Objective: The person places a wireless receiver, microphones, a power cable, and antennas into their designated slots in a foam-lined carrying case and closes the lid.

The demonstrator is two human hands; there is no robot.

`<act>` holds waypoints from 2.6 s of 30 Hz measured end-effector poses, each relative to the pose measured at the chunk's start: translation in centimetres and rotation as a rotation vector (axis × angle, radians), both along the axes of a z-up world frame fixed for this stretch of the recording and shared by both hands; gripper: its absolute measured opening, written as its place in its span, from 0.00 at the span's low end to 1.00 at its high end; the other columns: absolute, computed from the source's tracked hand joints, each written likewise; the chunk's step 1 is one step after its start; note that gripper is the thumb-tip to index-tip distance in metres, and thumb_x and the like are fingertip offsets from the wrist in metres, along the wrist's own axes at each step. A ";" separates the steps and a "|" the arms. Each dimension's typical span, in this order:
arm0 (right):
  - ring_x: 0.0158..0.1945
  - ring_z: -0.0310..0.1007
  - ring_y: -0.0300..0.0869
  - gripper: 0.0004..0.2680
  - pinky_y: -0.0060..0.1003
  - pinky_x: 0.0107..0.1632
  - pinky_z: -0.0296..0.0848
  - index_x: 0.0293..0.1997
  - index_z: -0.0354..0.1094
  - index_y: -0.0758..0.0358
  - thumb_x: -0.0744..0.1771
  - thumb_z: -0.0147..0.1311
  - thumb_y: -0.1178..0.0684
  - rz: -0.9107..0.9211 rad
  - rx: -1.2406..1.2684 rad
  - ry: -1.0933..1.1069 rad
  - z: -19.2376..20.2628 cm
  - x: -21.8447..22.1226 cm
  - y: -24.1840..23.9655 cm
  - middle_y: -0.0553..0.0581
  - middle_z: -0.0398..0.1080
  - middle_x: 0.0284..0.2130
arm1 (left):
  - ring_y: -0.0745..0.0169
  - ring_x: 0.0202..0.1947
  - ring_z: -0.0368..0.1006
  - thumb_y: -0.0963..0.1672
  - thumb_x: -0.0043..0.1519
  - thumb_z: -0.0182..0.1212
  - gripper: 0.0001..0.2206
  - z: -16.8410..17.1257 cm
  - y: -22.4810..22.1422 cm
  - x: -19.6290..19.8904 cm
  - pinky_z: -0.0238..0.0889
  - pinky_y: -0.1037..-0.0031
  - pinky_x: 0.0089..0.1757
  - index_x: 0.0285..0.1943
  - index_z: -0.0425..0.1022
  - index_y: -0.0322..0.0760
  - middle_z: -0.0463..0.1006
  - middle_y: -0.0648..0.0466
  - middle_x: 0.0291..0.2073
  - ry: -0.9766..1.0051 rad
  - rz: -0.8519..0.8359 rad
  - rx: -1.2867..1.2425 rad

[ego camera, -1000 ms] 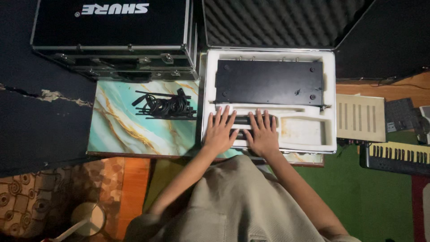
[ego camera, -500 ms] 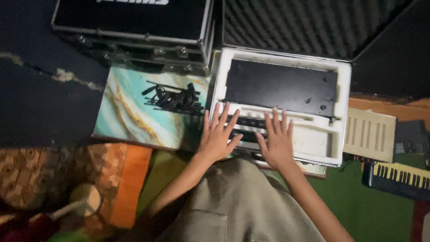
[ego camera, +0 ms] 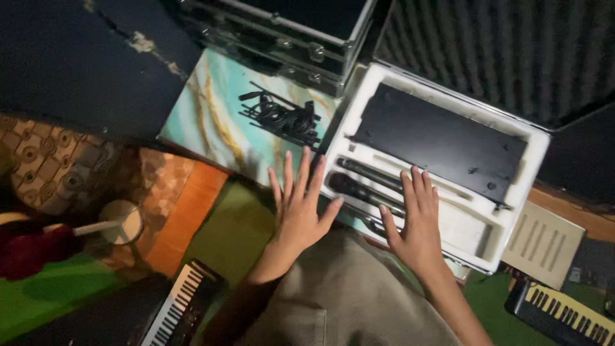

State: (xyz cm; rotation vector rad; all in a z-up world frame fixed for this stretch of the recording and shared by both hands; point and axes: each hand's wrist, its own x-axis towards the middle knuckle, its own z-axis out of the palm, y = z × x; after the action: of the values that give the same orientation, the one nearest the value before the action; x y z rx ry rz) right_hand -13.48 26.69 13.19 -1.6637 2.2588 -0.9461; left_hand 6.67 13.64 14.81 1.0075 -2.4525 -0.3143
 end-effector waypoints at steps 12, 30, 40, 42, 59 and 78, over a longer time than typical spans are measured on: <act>0.67 0.62 0.64 0.25 0.50 0.60 0.68 0.74 0.52 0.64 0.68 0.54 0.50 0.031 0.011 -0.168 3.8 7.4 -5.6 0.75 0.60 0.65 | 0.29 0.77 0.46 0.52 0.64 0.61 0.33 1.7 -2.7 12.0 0.36 0.32 0.67 0.76 0.59 0.34 0.57 0.41 0.76 0.137 0.295 0.006; 0.57 0.73 0.53 0.21 0.39 0.38 0.78 0.69 0.60 0.64 0.68 0.56 0.52 -0.121 0.046 -0.285 6.5 21.4 -12.4 0.67 0.66 0.60 | 0.28 0.76 0.50 0.49 0.66 0.59 0.26 3.5 -11.1 28.0 0.43 0.36 0.67 0.73 0.66 0.36 0.60 0.44 0.75 0.111 0.182 0.055; 0.47 0.75 0.51 0.19 0.42 0.46 0.75 0.66 0.63 0.67 0.68 0.56 0.52 -0.190 0.059 -0.280 4.8 17.1 -16.1 0.67 0.70 0.53 | 0.31 0.69 0.61 0.45 0.65 0.61 0.21 2.8 -15.7 22.0 0.54 0.50 0.65 0.66 0.72 0.33 0.71 0.43 0.66 0.229 0.075 0.060; 0.50 0.75 0.52 0.18 0.43 0.48 0.75 0.66 0.63 0.68 0.68 0.56 0.53 -0.160 0.012 -0.238 4.7 16.7 -16.1 0.67 0.70 0.54 | 0.31 0.68 0.62 0.45 0.64 0.61 0.19 2.9 -16.2 20.8 0.55 0.50 0.65 0.64 0.73 0.33 0.71 0.43 0.66 0.229 0.047 0.078; 0.39 0.78 0.46 0.16 0.39 0.44 0.75 0.63 0.65 0.69 0.68 0.58 0.56 -0.512 -0.065 -0.439 -0.4 14.7 -19.6 0.64 0.75 0.49 | 0.47 0.57 0.70 0.44 0.62 0.64 0.14 -0.4 -27.0 11.8 0.62 0.58 0.57 0.57 0.77 0.36 0.78 0.51 0.54 0.184 -0.356 0.178; 0.38 0.80 0.59 0.12 0.47 0.43 0.76 0.41 0.77 0.70 0.62 0.65 0.50 -0.553 0.220 -0.403 -23.6 8.4 -28.7 0.71 0.77 0.33 | 0.51 0.62 0.64 0.49 0.59 0.67 0.18 -19.9 -29.4 4.6 0.49 0.44 0.60 0.57 0.77 0.43 0.75 0.57 0.58 -0.142 -0.451 0.061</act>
State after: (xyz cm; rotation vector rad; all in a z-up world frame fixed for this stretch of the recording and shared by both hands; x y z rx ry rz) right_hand -5.12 -2.01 -10.44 -0.6833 2.4464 -0.9762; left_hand 11.26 -15.75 -5.07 0.5012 -2.8011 -0.4780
